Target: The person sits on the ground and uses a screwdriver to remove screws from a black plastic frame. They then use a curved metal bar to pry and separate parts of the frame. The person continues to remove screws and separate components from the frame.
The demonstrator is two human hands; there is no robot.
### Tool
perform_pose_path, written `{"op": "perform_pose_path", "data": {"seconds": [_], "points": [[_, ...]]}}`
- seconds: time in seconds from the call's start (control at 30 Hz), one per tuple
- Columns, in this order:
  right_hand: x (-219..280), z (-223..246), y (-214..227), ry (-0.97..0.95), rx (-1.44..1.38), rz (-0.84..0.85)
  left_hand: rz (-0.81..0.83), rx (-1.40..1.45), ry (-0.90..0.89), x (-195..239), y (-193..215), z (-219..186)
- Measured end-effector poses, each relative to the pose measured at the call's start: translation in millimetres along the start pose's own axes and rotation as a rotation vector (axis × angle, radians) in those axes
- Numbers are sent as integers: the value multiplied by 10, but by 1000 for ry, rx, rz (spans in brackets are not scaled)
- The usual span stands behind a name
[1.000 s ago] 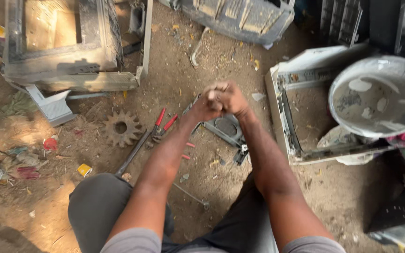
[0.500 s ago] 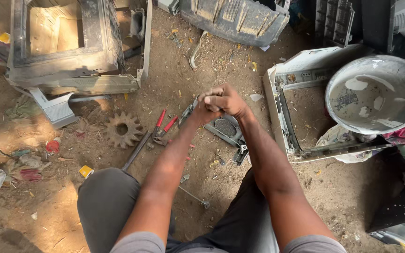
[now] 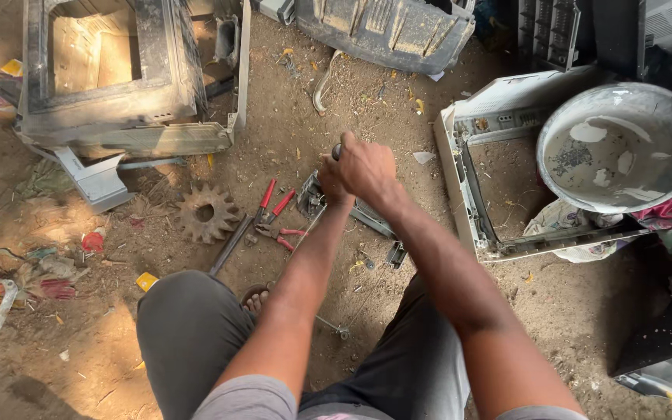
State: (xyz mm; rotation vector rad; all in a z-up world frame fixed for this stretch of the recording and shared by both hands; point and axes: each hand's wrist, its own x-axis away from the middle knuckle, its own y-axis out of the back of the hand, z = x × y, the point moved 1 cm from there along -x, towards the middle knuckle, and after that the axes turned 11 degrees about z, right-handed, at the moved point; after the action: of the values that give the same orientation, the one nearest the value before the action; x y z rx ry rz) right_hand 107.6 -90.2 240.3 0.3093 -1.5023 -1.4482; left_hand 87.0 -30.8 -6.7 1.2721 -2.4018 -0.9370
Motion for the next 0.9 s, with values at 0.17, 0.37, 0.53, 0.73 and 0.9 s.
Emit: {"op": "perform_pose_path", "data": {"seconds": [0.17,0.37,0.53,0.73,0.9], "points": [[-154,-230,176,399,201,238,667,-79,-328,-244,526,-7],[-336,-260,107,617,594,130,225,209,-537,-94,344,-90],[-165,-204,122,550,483,81,326,250,-417,15,132,54],[-42,57,220,56,177,186,348,312,-124,-113,254,-47],[-75,106,124,146,225,128,101,314,-348,43,369,19]]}}
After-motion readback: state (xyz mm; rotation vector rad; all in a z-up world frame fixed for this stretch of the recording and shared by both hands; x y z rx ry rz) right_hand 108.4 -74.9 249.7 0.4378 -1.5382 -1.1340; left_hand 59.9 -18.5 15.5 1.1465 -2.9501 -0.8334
